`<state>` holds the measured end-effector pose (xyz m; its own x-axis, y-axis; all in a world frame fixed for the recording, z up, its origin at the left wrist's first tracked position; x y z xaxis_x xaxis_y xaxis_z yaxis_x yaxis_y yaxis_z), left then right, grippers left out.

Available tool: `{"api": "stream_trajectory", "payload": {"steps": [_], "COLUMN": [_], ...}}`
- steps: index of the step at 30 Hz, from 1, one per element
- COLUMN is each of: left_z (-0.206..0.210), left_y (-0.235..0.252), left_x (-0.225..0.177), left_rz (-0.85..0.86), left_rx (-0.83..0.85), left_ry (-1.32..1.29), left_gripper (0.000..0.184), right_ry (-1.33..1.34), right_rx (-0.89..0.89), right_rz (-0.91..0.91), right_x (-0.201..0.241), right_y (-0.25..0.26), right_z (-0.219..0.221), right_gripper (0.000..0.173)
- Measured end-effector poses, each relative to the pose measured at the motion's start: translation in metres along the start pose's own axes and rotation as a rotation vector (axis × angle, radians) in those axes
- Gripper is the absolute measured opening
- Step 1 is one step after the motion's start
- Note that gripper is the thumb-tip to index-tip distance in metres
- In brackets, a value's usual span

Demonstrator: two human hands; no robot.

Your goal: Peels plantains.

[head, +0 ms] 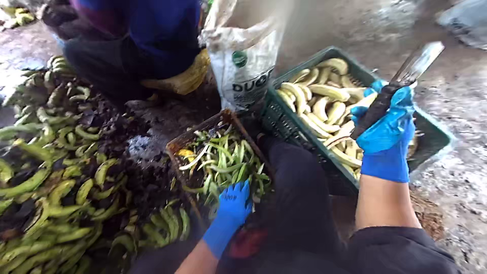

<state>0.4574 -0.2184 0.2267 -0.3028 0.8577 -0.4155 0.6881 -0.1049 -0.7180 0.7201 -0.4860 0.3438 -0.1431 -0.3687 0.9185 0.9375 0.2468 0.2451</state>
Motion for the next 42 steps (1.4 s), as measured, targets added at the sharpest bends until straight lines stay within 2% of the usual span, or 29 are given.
{"api": "stream_trajectory", "payload": {"steps": [2,4,5,7,12,13,15,16,17,19,21,23,25,27,29,31,33,35,37,40,42], "left_z": [0.022,0.029,0.03,0.027,0.003,-0.004,-0.017,-0.024,-0.031,-0.046,-0.06,-0.072,-0.077,-0.081,-0.081,-0.076,-0.077,-0.075,-0.074,-0.075,-0.074], "left_y": [0.015,0.028,0.034,0.04,0.027,0.02,0.004,-0.004,-0.011,-0.025,-0.034,-0.037,-0.036,-0.033,-0.03,-0.03,-0.033,-0.036,-0.039,-0.04,-0.04], "left_x": [0.009,0.028,0.037,0.044,0.032,0.028,0.026,0.028,0.032,0.041,0.047,0.052,0.053,0.049,0.042,0.038,0.039,0.046,0.05,0.053,0.054], "left_rz": [-0.119,-0.159,-0.157,-0.156,-0.089,-0.052,0.065,0.106,0.131,0.209,0.383,0.48,0.517,0.498,0.463,0.435,0.432,0.416,0.436,0.453,0.471], "left_rx": [0.131,0.128,0.097,0.076,-0.074,-0.149,-0.403,-0.457,-0.442,-0.438,-0.573,-0.69,-0.742,-0.766,-0.761,-0.738,-0.73,-0.744,-0.739,-0.736,-0.726], "left_ry": [0.149,0.277,0.332,0.39,0.355,0.347,0.337,0.265,0.127,-0.258,-0.65,-0.851,-0.863,-0.774,-0.632,-0.565,-0.54,-0.566,-0.595,-0.621,-0.664], "left_gripper": [0.063,0.064,0.065,0.067,0.059,0.065,0.079,0.081,0.079,0.077,0.092,0.102,0.099,0.093,0.088,0.084,0.085,0.087,0.085,0.083,0.083], "right_ry": [-0.093,-0.25,-0.318,-0.377,-0.434,-0.465,-0.516,-0.522,-0.512,-0.482,-0.424,-0.343,-0.275,-0.179,-0.015,0.072,0.069,0.096,0.105,0.065,0.104], "right_rx": [-0.208,-0.233,-0.18,0.032,0.577,0.646,0.709,0.711,0.705,0.64,0.513,0.308,0.094,0.014,0.026,0.059,0.075,0.032,0.024,0.088,0.16], "right_rz": [0.059,0.204,0.273,0.37,0.59,0.619,0.653,0.648,0.635,0.593,0.569,0.559,0.494,0.403,0.348,0.444,0.518,0.492,0.469,0.407,0.364], "right_x": [-0.015,-0.033,-0.042,-0.056,-0.092,-0.101,-0.112,-0.112,-0.111,-0.104,-0.101,-0.108,-0.115,-0.121,-0.138,-0.163,-0.176,-0.17,-0.157,-0.133,-0.127], "right_y": [0.005,0.012,0.021,0.049,0.115,0.124,0.138,0.142,0.146,0.154,0.158,0.161,0.161,0.161,0.167,0.163,0.156,0.158,0.162,0.178,0.191], "right_z": [-0.058,-0.079,-0.076,-0.055,0.013,0.021,0.031,0.033,0.032,0.02,-0.005,-0.026,-0.027,-0.006,0.028,0.055,0.064,0.058,0.04,0.024,0.031], "right_gripper": [0.035,0.038,0.04,0.04,0.034,0.032,0.031,0.032,0.033,0.035,0.037,0.042,0.046,0.047,0.045,0.045,0.045,0.042,0.046,0.051,0.041]}}
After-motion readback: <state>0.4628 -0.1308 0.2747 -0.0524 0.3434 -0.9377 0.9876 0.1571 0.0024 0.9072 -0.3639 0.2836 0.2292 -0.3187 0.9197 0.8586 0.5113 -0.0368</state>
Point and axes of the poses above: each hand's wrist, its own y-axis towards the middle knuckle, its own z-axis out of the palm, x = y × z, the point moved 7 cm from there along y, towards the middle knuckle, and after that the axes turned 14 degrees about x, right-handed, at the moved point
